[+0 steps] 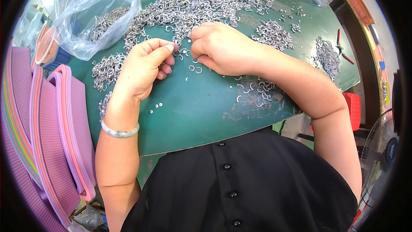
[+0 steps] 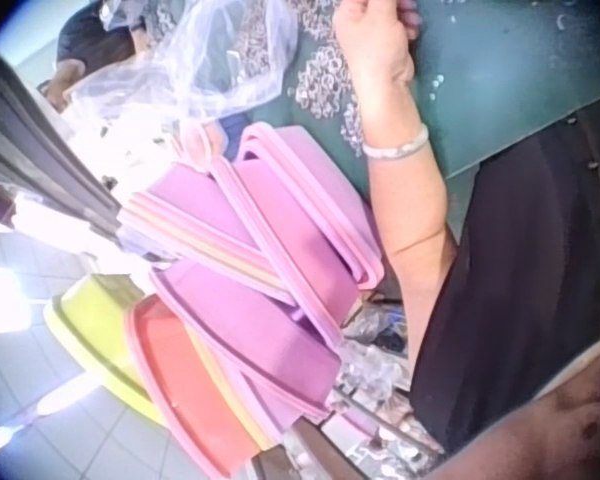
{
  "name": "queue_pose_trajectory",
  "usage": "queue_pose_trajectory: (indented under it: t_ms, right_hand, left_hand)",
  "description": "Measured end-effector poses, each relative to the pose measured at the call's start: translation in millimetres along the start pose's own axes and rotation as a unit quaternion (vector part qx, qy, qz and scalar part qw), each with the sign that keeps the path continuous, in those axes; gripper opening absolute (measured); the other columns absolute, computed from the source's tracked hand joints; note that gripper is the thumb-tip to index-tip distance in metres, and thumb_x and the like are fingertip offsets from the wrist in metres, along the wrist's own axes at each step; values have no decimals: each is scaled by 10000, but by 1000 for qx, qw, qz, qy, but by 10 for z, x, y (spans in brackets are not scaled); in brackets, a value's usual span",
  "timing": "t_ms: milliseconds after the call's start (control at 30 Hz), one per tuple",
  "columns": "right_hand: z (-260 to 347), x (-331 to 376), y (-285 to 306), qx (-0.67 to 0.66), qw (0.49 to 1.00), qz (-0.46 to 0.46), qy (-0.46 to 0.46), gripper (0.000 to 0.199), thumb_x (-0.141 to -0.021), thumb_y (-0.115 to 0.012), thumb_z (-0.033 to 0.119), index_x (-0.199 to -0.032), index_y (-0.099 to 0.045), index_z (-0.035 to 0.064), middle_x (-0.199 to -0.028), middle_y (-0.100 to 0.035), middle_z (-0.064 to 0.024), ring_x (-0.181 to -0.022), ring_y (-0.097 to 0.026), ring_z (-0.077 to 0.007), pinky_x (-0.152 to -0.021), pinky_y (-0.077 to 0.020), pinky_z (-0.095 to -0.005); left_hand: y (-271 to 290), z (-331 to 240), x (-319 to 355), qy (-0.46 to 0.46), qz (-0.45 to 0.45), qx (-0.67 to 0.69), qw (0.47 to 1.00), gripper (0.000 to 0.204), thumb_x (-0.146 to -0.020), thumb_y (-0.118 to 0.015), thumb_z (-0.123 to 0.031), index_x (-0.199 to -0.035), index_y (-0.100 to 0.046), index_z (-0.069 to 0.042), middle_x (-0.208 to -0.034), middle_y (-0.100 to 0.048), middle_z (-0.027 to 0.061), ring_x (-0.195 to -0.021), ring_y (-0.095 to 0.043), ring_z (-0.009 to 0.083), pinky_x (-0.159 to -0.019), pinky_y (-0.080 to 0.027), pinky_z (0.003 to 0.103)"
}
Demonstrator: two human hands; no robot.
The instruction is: The person assembles small metal rings and links by hand at a workstation, picking individual pieces from a pile and joining them together.
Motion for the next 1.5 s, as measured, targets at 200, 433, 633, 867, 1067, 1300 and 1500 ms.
queue_pose_trajectory:
  t_ms: [200, 433, 633, 867, 1067, 1300, 1500]
  right_hand:
    - [-37, 5, -19, -17, 1000, 2, -4, 54, -688, -614, 77, -722, -592, 41, -724, -517, -86, -769, -539, -290, -703, -441, -387]
    - [-18, -38, -21, -12, 999, 28, 15, 73, -689, -613, 75, -692, -558, 26, -720, -513, -97, -764, -543, -297, -681, -442, -391]
    - [16, -163, 122, -73, 996, -47, 20, 72, -701, -607, 76, -717, -570, 16, -738, -532, -108, -744, -548, -302, -654, -449, -388]
    - [-176, -197, 65, -63, 996, -20, -54, 92, -734, -620, 102, -784, -604, 27, -780, -555, -99, -775, -566, -289, -693, -465, -368]
    - [-208, -188, -98, -26, 997, 32, -71, 64, -708, -601, 88, -747, -593, 39, -782, -551, -97, -838, -552, -286, -723, -457, -379]
    - [-148, -227, -127, 2, 996, 56, -66, 56, -690, -584, 79, -701, -558, 31, -768, -540, -109, -804, -551, -300, -704, -461, -383]
    - [-57, -333, 30, -46, 997, 2, -56, 136, -741, -547, 134, -789, -622, 31, -832, -587, -143, -829, -578, -329, -746, -473, -406]
  left_hand:
    - [19, 8, -10, 3, 6, 26, 1000, 149, -891, -520, -157, -920, -616, -47, -691, -554, -11, -570, -487, 67, -504, -379, 186]
    - [7, 16, -21, 5, 20, 41, 999, 159, -894, -510, -151, -943, -608, -35, -712, -573, 5, -616, -543, 91, -537, -433, 202]
    - [-118, 12, 16, 34, 74, 135, 987, 268, -931, -460, -234, -968, -584, 1, -791, -600, 63, -710, -600, 148, -589, -480, 207]
    - [-3, 74, -63, 43, 95, 189, 976, 291, -924, -470, -257, -917, -592, 7, -819, -598, 84, -710, -586, 160, -601, -483, 254]
    - [59, 76, -86, 35, 74, 171, 982, 293, -925, -466, -276, -950, -567, -2, -822, -581, 59, -729, -553, 139, -644, -462, 240]
    - [123, 71, -96, 27, 49, 172, 984, 269, -919, -477, -254, -958, -566, -3, -834, -587, 64, -739, -562, 130, -653, -471, 237]
    - [14, 25, -49, 29, 53, 214, 975, 264, -922, -475, -220, -915, -572, 25, -822, -578, 90, -749, -581, 176, -665, -506, 287]
Point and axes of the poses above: each hand's wrist, its own x-axis away from the middle knuckle, its own y-axis out of the back of the hand, z = x × y, the point moved 8 cm from there along -x, towards the middle knuckle
